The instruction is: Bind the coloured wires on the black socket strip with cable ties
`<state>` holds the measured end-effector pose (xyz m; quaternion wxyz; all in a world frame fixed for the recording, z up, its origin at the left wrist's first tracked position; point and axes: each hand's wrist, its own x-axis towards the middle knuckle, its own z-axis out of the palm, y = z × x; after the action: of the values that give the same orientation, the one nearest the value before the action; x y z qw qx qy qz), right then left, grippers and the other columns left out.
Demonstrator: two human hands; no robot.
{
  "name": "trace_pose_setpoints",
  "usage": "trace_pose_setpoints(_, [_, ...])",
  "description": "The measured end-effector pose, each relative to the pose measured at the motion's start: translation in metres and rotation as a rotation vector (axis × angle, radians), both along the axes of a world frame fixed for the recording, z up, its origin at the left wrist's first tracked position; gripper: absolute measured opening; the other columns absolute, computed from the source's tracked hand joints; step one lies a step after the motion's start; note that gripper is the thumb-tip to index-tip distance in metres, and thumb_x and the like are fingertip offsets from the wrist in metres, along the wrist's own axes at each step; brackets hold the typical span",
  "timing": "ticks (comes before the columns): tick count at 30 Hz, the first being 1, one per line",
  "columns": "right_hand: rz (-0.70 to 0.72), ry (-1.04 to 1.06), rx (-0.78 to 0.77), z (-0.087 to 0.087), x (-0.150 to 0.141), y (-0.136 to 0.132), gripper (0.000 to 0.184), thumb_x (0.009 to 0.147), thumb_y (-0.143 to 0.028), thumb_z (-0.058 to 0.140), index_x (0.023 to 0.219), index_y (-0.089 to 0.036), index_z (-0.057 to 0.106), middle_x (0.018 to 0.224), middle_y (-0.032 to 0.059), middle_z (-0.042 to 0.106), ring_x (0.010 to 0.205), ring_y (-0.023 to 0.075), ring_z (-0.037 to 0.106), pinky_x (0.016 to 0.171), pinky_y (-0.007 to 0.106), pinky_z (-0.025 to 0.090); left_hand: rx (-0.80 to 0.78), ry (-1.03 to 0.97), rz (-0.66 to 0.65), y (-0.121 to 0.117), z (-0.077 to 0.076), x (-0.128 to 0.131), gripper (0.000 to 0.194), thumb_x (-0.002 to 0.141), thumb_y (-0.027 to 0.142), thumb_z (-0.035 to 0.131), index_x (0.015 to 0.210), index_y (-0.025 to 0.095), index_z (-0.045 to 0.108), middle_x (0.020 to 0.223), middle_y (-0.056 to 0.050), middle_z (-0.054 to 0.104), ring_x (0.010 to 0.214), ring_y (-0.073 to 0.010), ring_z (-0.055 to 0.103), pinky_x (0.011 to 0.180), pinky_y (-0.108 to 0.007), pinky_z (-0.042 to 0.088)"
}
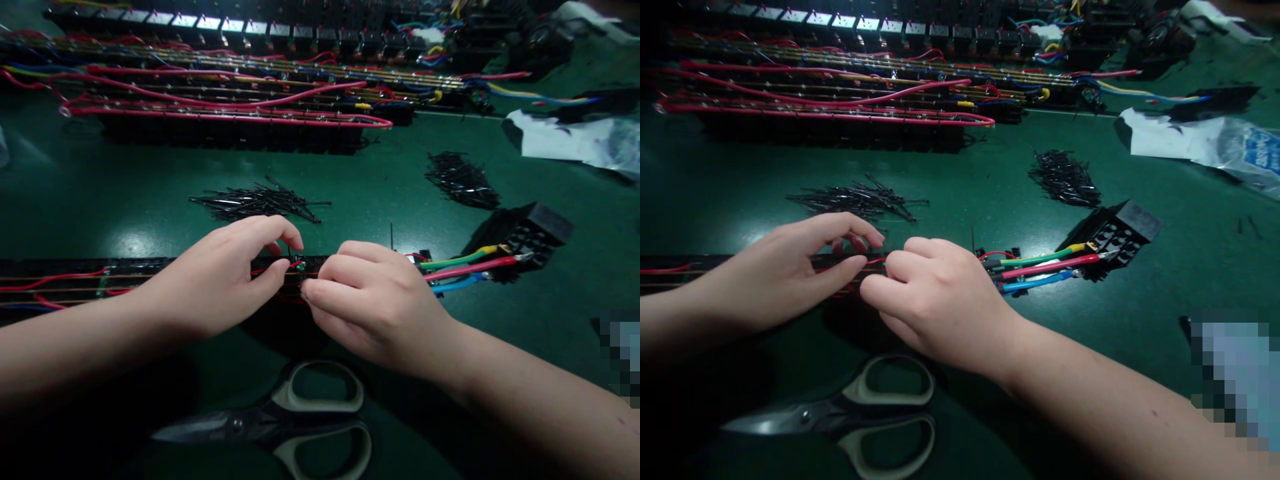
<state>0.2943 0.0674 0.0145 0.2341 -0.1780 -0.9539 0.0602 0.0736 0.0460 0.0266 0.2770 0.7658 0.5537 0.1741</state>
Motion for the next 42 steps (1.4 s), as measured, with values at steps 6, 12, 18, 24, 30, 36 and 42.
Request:
trace_pose_setpoints(6, [-0.033,-0.016,-0.042,0.0,0.0009,-0.0019,0.021,0.098,-0.017,0.056,0.086,-0.019,0.073,0.076,0.0012,0.066,0.069,0.0166,0.05,0.064,0.031,0.036,-0.027,-0.073,0.04,-0.0011,0.0013,-0.0003,0.019,0.093,0.027,0.053,0.104,0.026,0.068,0.103,0.002,0.075,0.093,-0.0173,0.071,0.076,-0.028,0.053])
trace_pose_setpoints(12, [-0.044,0.031,-0.114,-0.0039,0.0003,-0.0004,0.019,0.096,-0.013,0.058,0.086,-0.015,0.074,0.073,0.0016,0.064,0.067,0.0161,0.049,0.061,0.032,0.035,-0.016,-0.13,0.059,-0.0021,0.0012,-0.0014,0.016,0.092,0.026,0.056,0.103,0.026,0.068,0.1,0.004,0.077,0.094,-0.0159,0.074,0.079,-0.025,0.056])
trace_pose_setpoints(18, [-0.018,0.137,-0.245,-0.0064,-0.0023,0.0035,0.02,0.094,-0.009,0.058,0.085,-0.012,0.075,0.081,0.0062,0.069,0.074,0.0165,0.056,0.068,0.03,0.041,-0.046,-0.215,0.058,-0.0029,-0.0013,-0.0014,0.017,0.095,0.031,0.056,0.106,0.027,0.069,0.096,0.003,0.078,0.086,-0.0174,0.077,0.058,-0.019,0.054])
trace_pose_setpoints(24, [-0.055,0.192,-0.299,-0.0032,-0.003,0.0044,0.015,0.092,-0.008,0.06,0.088,-0.01,0.075,0.086,0.0081,0.071,0.078,0.0174,0.057,0.071,0.031,0.044,-0.05,-0.295,0.025,-0.0043,-0.0037,-0.0009,0.017,0.094,0.023,0.058,0.106,0.029,0.068,0.099,0.004,0.077,0.09,-0.0148,0.077,0.063,-0.014,0.058])
trace_pose_setpoints(30, [-0.059,0.188,-0.329,-0.0014,-0.0012,0.0033,0.014,0.092,-0.008,0.061,0.091,-0.01,0.074,0.087,0.0087,0.071,0.081,0.0186,0.06,0.073,0.031,0.046,-0.063,-0.396,0.109,-0.0039,-0.0069,0.0015,0.017,0.09,0.022,0.065,0.106,0.028,0.068,0.105,0.005,0.074,0.085,-0.0112,0.079,0.073,-0.012,0.061])
trace_pose_setpoints(36, [-0.078,0.201,-0.351,0.0008,-0.0034,0.0054,0.015,0.093,-0.008,0.06,0.09,-0.01,0.074,0.087,0.0082,0.071,0.081,0.0183,0.061,0.074,0.031,0.047,-0.13,-0.383,0.187,-0.004,-0.0033,0.0032,0.008,0.085,0.028,0.07,0.09,0.024,0.074,0.085,0.004,0.077,0.071,-0.0118,0.078,0.057,-0.01,0.056])
trace_pose_setpoints(42, [-0.098,0.2,-0.39,0.0013,-0.0012,0.0046,0.014,0.092,-0.009,0.06,0.092,-0.01,0.074,0.085,0.0067,0.069,0.081,0.0172,0.061,0.074,0.029,0.046,-0.021,-0.234,0.153,-0.0023,0.001,0.0052,0.011,0.084,0.027,0.068,0.086,0.025,0.078,0.079,0.006,0.078,0.069,-0.009,0.072,0.063,-0.012,0.055])
